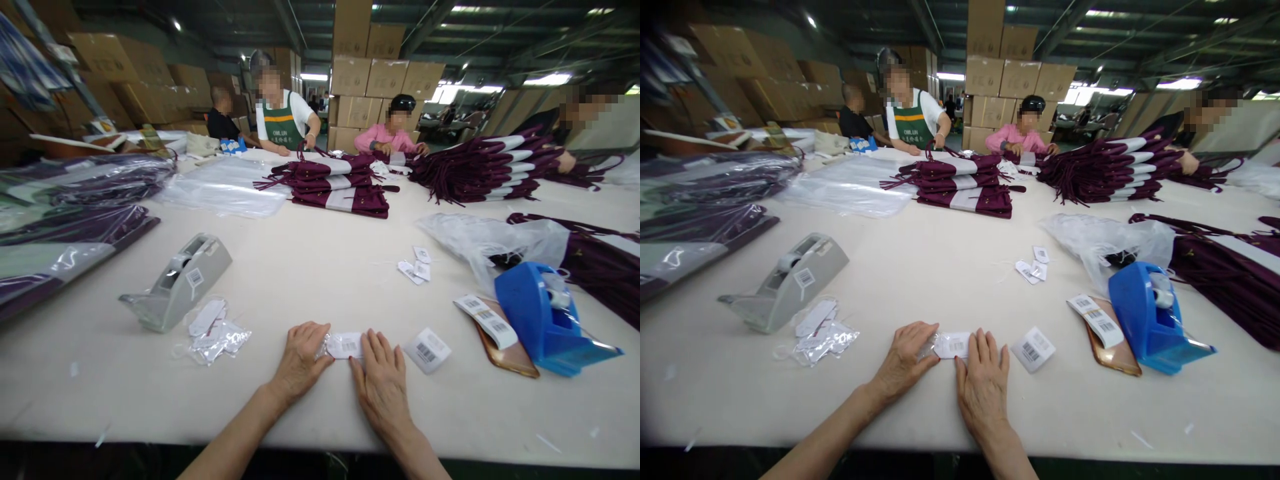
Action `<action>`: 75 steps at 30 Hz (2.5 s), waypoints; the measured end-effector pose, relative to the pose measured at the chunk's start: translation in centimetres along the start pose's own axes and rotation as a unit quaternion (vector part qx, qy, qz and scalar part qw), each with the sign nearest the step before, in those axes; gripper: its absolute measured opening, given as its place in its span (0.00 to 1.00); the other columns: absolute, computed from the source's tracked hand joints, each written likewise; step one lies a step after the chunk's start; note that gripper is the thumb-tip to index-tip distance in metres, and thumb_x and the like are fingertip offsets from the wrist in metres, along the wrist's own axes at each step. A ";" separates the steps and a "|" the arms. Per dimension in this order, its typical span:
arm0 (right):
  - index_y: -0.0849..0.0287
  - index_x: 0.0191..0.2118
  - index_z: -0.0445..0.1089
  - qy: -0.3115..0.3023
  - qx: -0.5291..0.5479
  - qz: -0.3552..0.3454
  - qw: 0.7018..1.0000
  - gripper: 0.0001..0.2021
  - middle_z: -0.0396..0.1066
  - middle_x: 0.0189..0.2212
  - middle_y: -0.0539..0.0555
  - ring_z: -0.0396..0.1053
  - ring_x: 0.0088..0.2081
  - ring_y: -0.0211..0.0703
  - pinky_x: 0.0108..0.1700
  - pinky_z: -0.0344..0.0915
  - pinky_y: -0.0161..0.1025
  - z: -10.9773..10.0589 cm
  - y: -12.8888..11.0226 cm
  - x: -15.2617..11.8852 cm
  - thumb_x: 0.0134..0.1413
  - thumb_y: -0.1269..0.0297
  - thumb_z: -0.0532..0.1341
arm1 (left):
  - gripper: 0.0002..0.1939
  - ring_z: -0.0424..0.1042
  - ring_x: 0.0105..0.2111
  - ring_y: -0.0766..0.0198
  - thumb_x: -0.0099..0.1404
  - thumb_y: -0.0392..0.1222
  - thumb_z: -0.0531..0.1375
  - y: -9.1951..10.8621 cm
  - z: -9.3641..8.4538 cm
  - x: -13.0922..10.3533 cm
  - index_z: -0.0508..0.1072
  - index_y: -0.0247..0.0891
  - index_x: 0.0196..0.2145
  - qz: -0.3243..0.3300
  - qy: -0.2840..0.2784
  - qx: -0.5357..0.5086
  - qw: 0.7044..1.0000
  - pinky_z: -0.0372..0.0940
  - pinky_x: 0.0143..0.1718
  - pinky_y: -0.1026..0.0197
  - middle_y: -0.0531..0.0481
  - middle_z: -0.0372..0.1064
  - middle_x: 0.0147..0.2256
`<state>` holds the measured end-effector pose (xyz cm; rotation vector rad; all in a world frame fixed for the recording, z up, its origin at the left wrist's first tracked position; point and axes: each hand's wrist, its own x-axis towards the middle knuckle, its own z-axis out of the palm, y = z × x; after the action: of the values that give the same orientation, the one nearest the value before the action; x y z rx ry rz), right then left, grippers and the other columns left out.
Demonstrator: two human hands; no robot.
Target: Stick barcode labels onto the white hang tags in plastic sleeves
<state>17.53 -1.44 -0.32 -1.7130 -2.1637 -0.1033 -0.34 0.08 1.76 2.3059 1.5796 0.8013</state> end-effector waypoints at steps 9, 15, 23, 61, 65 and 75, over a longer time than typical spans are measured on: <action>0.66 0.51 0.65 -0.013 0.034 0.000 0.999 0.20 0.63 0.53 0.63 0.56 0.56 0.57 0.56 0.46 0.60 0.0 -2.9 -0.2 0.56 0.68 0.47 | 0.21 0.65 0.46 0.54 0.54 0.34 0.60 0.4 0.0 0.2 0.66 0.34 0.47 -0.001 0.003 0.004 1.000 0.59 0.47 0.49 0.43 0.70 0.44; 0.59 0.50 0.66 -0.023 0.136 0.015 0.990 0.19 0.65 0.52 0.58 0.56 0.56 0.53 0.56 0.48 0.60 0.1 -2.0 0.2 0.53 0.69 0.48 | 0.21 0.66 0.43 0.54 0.53 0.35 0.59 1.2 -0.8 1.0 0.65 0.34 0.47 -0.034 -0.050 0.020 0.998 0.59 0.44 0.49 0.43 0.69 0.41; 0.58 0.44 0.67 -0.080 0.474 0.141 0.866 0.18 0.73 0.32 0.53 0.68 0.35 0.46 0.42 0.62 0.44 -1.6 -1.1 2.5 0.44 0.59 0.60 | 0.26 0.65 0.41 0.55 0.54 0.29 0.56 1.7 -0.7 0.9 0.59 0.32 0.52 0.074 -0.024 0.021 0.997 0.62 0.40 0.53 0.41 0.68 0.41; 0.60 0.34 0.69 -0.048 0.700 0.427 0.570 0.23 0.73 0.25 0.49 0.69 0.26 0.39 0.24 0.62 0.31 -4.3 0.5 1.1 0.26 0.57 0.72 | 0.13 0.50 0.12 0.74 0.47 0.49 0.57 2.5 -5.7 0.0 0.66 0.35 0.20 -0.376 -0.162 -0.425 0.807 0.45 0.15 0.69 0.58 0.58 0.10; 0.60 0.35 0.69 -0.040 0.714 0.419 0.560 0.25 0.74 0.25 0.50 0.69 0.27 0.39 0.25 0.63 0.32 -4.9 1.0 1.4 0.25 0.59 0.73 | 0.15 0.50 0.13 0.74 0.46 0.52 0.58 2.0 -6.2 -0.4 0.66 0.35 0.20 -0.398 -0.110 -0.432 0.802 0.44 0.15 0.69 0.58 0.57 0.10; 0.61 0.32 0.69 -0.042 0.675 0.351 0.647 0.23 0.72 0.23 0.51 0.68 0.26 0.41 0.26 0.64 0.36 -6.2 2.7 5.4 0.25 0.56 0.72 | 0.18 0.51 0.13 0.74 0.52 0.56 0.54 1.3 -4.4 0.2 0.65 0.35 0.21 -0.386 -0.072 -0.422 0.817 0.45 0.16 0.68 0.57 0.59 0.13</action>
<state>20.63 2.49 6.73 -1.2949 -0.7614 1.4130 -1.70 -0.79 6.06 0.9512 1.4560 0.8204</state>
